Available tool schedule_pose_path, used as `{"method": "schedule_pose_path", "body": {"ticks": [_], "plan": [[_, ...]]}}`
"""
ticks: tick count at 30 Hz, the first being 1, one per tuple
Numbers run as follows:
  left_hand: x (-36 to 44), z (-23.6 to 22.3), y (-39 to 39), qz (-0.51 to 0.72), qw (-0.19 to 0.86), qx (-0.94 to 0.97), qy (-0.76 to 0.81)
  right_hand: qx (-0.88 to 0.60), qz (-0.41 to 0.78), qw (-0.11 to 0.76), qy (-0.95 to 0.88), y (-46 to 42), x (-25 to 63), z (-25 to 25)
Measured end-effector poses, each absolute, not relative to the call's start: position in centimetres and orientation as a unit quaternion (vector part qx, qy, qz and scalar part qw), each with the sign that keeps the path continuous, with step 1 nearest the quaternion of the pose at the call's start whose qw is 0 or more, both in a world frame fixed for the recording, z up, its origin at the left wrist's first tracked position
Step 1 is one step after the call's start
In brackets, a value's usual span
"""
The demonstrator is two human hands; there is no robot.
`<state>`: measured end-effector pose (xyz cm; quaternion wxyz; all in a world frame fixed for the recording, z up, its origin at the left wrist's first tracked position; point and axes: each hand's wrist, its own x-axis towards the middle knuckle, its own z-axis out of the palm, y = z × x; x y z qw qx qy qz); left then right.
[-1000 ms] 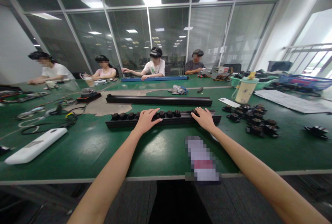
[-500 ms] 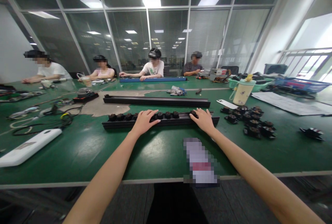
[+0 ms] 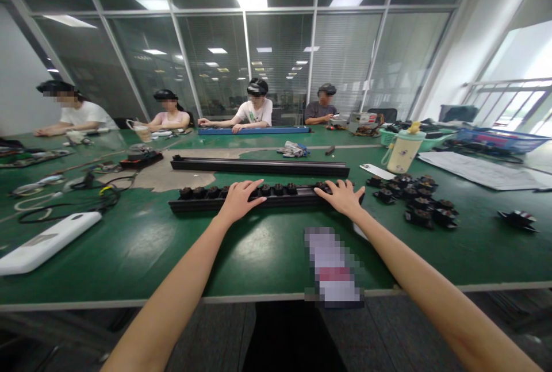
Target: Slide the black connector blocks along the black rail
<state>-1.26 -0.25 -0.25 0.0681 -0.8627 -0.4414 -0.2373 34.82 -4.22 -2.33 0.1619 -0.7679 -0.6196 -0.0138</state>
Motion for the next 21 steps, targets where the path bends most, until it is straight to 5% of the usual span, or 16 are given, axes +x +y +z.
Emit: {"method": "schedule_pose_path", "body": {"ticks": [21], "plan": [[-1.11, -0.22, -0.41, -0.24, 0.061, -0.861, -0.445, -0.763, -0.037, 0.153, -0.628, -4.06, 35.03, -2.47]]}}
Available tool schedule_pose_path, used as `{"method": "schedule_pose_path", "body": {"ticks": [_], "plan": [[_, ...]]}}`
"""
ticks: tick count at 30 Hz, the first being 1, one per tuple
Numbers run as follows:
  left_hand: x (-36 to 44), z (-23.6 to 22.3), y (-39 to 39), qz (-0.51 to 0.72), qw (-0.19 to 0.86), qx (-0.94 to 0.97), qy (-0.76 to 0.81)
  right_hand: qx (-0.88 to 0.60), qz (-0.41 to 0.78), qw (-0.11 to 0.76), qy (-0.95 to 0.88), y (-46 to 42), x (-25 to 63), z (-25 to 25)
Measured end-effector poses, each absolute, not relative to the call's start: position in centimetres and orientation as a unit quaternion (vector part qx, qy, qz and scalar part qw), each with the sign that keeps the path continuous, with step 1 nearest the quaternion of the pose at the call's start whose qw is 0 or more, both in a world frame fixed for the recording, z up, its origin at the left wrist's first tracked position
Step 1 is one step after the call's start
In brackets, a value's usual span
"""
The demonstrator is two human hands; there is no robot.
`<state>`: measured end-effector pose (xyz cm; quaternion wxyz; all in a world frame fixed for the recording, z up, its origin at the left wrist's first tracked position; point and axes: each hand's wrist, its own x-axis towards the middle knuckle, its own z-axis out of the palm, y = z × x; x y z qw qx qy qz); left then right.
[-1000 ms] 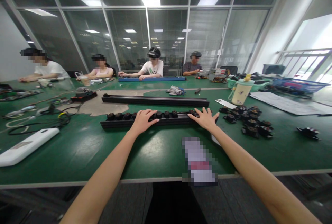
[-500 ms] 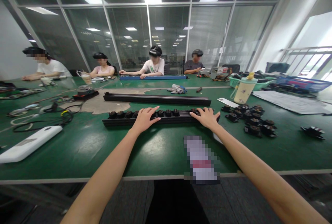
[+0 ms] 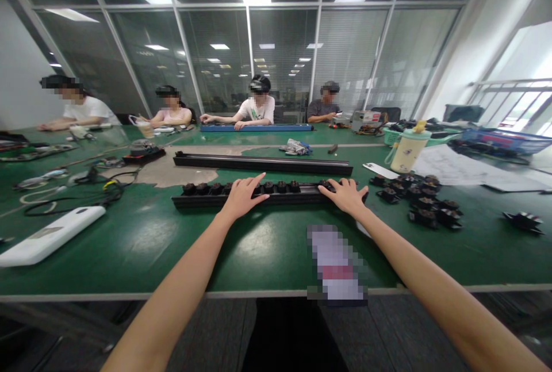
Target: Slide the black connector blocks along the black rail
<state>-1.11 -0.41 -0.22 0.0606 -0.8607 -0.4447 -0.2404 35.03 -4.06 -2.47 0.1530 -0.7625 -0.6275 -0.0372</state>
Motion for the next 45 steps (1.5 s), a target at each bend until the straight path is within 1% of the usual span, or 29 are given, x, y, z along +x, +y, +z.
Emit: {"method": "schedule_pose_path", "body": {"ticks": [34, 45], "plan": [[-1.0, -0.16, -0.39, -0.236, 0.053, -0.858, -0.453, -0.773, -0.041, 0.119, -0.622, -4.66, 34.51, -1.9], [-1.03, -0.28, -0.22, -0.238, 0.052, -0.857, -0.454, -0.773, -0.041, 0.126, -0.621, -4.41, 34.72, -2.18]]}}
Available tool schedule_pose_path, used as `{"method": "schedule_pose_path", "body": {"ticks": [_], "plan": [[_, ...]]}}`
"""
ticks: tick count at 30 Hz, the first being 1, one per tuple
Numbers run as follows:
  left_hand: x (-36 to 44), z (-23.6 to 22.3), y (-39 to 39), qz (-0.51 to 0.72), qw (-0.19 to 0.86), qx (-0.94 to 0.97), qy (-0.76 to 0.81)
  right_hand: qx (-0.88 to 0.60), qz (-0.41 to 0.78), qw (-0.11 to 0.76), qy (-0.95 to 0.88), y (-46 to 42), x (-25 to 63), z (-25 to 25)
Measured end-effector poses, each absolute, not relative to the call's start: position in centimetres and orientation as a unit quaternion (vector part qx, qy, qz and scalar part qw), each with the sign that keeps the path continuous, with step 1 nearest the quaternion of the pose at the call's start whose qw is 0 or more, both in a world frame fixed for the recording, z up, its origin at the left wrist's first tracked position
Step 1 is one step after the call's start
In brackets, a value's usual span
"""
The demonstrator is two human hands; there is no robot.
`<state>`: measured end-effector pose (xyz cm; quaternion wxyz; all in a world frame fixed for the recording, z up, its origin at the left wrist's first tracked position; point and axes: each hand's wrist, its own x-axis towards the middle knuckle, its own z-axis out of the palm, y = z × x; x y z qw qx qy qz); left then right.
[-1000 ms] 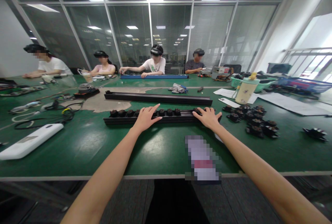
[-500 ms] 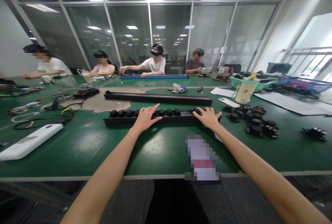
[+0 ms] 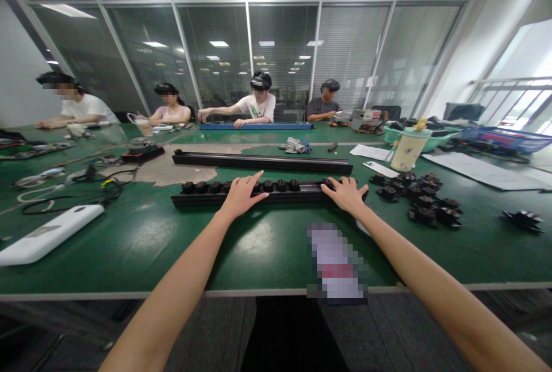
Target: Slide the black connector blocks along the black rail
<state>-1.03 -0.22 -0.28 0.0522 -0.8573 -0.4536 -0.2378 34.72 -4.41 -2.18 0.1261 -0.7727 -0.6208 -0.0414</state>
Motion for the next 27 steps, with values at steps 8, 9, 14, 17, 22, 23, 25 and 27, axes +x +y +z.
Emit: {"method": "schedule_pose_path", "body": {"ticks": [8, 9, 14, 17, 22, 23, 25, 27], "plan": [[-1.05, -0.46, -0.1, -0.241, 0.058, -0.858, -0.451, -0.773, -0.046, 0.104, -0.624, -4.56, 34.64, -2.0], [-1.05, -0.47, -0.09, -0.242, 0.058, -0.857, -0.451, -0.773, -0.047, 0.102, -0.624, -4.6, 34.61, -1.95], [-1.04, -0.45, -0.07, -0.241, 0.057, -0.857, -0.452, -0.776, -0.042, 0.1, -0.622, -4.58, 34.58, -1.9], [-1.05, -0.48, -0.06, -0.24, 0.055, -0.857, -0.452, -0.777, -0.041, 0.103, -0.62, -4.51, 34.6, -1.96], [-1.07, -0.46, -0.11, -0.243, 0.057, -0.857, -0.45, -0.776, -0.037, 0.117, -0.619, -4.61, 34.57, -1.9], [-1.06, -0.44, -0.13, -0.243, 0.055, -0.858, -0.45, -0.776, -0.036, 0.117, -0.619, -4.64, 34.55, -1.86], [-1.04, -0.4, -0.16, -0.241, 0.053, -0.858, -0.45, -0.776, -0.035, 0.116, -0.619, -4.69, 34.51, -1.78], [-1.02, -0.38, -0.18, -0.242, 0.054, -0.857, -0.452, -0.777, -0.036, 0.114, -0.618, -4.71, 34.47, -1.69]]}}
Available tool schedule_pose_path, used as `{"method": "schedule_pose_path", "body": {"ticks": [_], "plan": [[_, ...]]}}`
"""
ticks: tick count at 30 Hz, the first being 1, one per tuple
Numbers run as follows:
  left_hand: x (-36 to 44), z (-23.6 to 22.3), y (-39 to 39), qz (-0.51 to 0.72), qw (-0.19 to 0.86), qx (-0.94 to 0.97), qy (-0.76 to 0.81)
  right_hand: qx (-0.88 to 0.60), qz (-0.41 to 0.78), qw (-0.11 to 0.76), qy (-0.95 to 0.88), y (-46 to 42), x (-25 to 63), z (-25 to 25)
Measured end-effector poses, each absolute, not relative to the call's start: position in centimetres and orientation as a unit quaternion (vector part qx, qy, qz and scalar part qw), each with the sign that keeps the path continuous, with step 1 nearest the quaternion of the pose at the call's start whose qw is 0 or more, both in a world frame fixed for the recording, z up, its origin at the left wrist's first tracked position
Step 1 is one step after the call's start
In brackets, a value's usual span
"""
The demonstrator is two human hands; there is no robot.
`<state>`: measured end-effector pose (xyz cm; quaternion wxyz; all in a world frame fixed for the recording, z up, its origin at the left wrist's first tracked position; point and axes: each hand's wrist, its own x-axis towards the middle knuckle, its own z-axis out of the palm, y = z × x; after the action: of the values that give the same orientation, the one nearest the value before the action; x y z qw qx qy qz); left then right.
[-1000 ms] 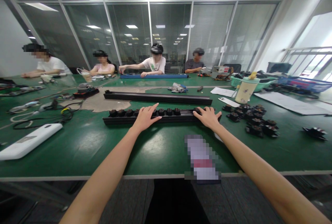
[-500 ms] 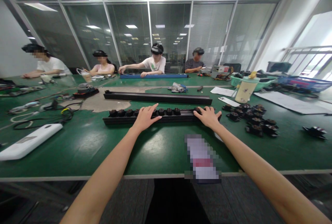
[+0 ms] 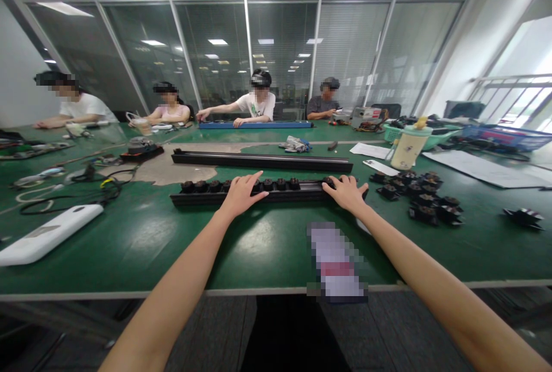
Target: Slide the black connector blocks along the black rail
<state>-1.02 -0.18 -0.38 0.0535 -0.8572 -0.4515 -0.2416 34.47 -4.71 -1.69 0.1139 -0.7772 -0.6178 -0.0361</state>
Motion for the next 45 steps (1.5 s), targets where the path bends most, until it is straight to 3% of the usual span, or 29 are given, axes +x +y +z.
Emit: {"method": "schedule_pose_path", "body": {"ticks": [33, 38, 45], "plan": [[-1.0, -0.4, -0.1, -0.246, 0.051, -0.857, -0.449, -0.774, -0.007, 0.137, -0.618, -4.8, 35.2, -1.3], [-0.9, -0.3, -0.2, -0.242, 0.053, -0.858, -0.449, -0.777, -0.054, 0.14, -0.611, -5.0, 35.9, -1.6], [-0.9, -0.2, -0.3, -0.241, 0.054, -0.858, -0.451, -0.799, 0.013, 0.135, -0.586, -5.4, 35.8, -1.5]]}}
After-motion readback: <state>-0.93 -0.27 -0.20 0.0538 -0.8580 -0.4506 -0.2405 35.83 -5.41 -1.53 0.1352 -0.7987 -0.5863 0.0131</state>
